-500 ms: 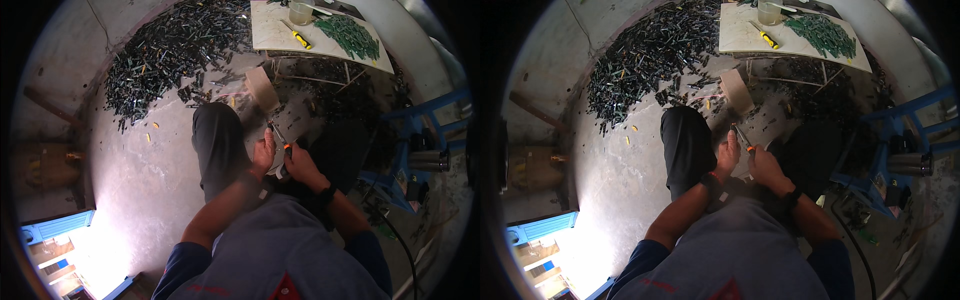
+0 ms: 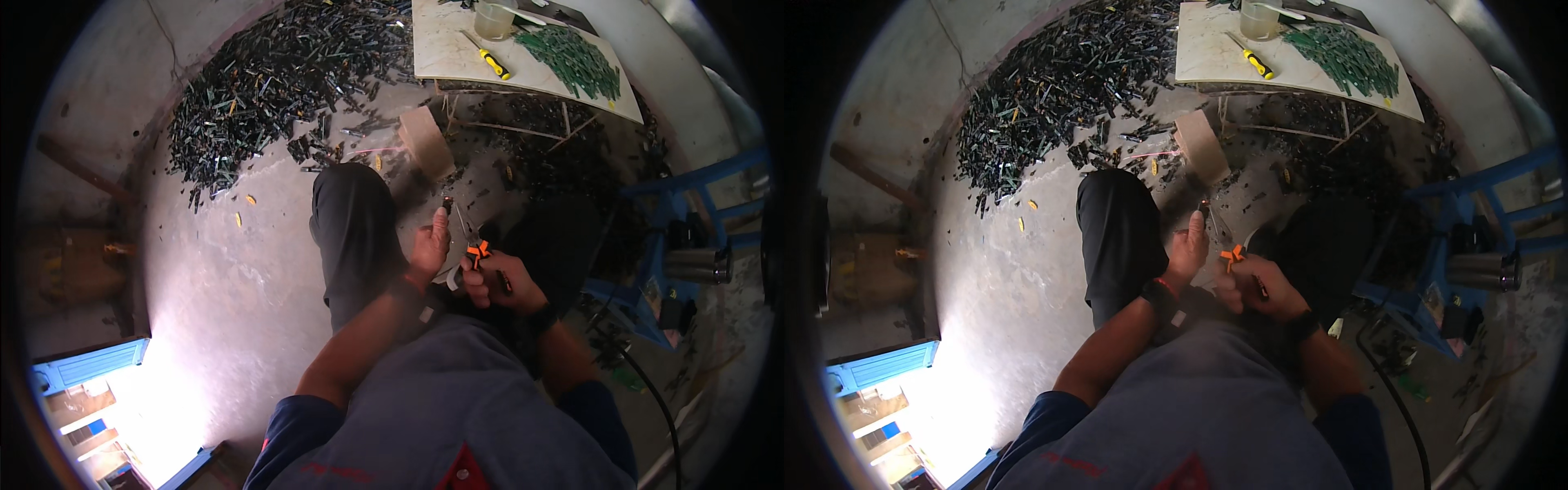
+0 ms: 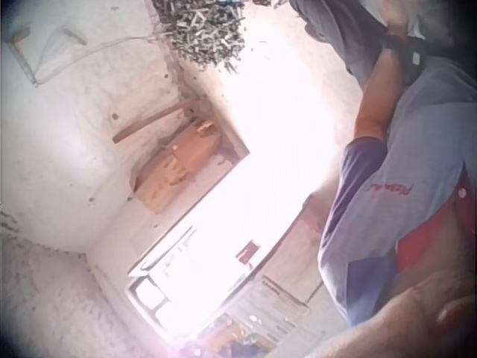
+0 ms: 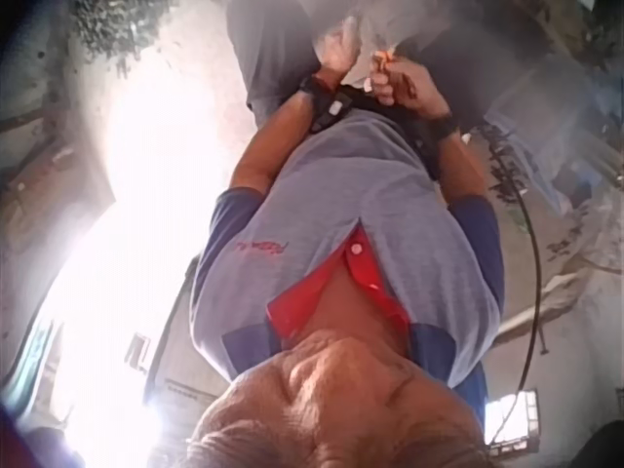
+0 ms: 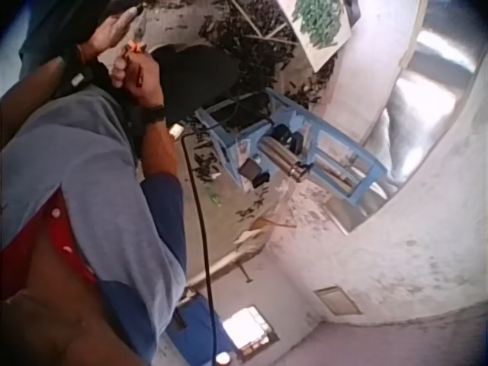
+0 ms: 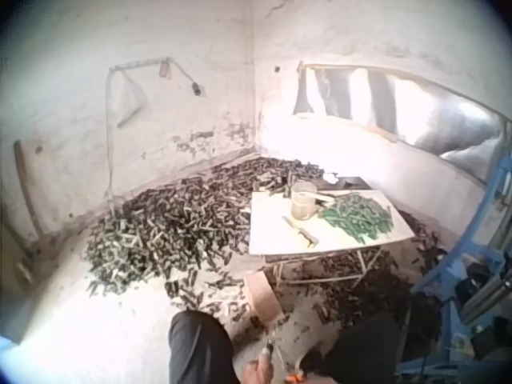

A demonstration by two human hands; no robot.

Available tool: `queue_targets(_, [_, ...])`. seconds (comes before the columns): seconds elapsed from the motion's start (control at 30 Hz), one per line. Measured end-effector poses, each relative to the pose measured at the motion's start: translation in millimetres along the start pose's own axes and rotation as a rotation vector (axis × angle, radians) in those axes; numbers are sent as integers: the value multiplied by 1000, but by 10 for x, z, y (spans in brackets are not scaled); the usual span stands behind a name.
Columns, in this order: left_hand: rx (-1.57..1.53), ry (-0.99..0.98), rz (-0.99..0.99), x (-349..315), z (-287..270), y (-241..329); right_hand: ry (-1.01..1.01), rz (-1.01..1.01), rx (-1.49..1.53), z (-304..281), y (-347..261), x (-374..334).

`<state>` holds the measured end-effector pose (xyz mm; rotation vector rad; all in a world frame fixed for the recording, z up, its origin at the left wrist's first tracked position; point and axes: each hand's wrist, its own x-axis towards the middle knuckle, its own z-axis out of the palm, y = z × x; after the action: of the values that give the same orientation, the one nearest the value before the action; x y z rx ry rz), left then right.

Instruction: The person is sitting on the floor and using pliers to strip components from small electronic parts. The person holds the parts with one hand and uses the pliers with the other to remove pieces, which fall onto the floor.

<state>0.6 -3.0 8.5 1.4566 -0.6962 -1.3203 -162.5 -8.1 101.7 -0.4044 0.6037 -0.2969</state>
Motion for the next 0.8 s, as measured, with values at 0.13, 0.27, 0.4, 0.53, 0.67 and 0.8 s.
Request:
queue_targets(0.13, [-392,-53,-251,84,17,-130,59,-187,-321,-402,229,141])
queue_targets(0.27, [-230,-157,-272,-4,-93,-17,5,-81,-286,-358,171,201])
queue_targets(0.4, [-207,-207,-325,-183,-46,327,-20,-54,-109,-152,137,204])
queue_targets(0.53, [-229,-236,-455,-111,-105,187,-101,-33,-58,-135,166,211])
queue_targets(0.67, [-225,-196,-543,-174,-52,352,-81,-38,58,-160,269,251])
queue_targets(0.8, [-189,-214,-604,-231,-63,481,-107,-54,105,-180,274,259])
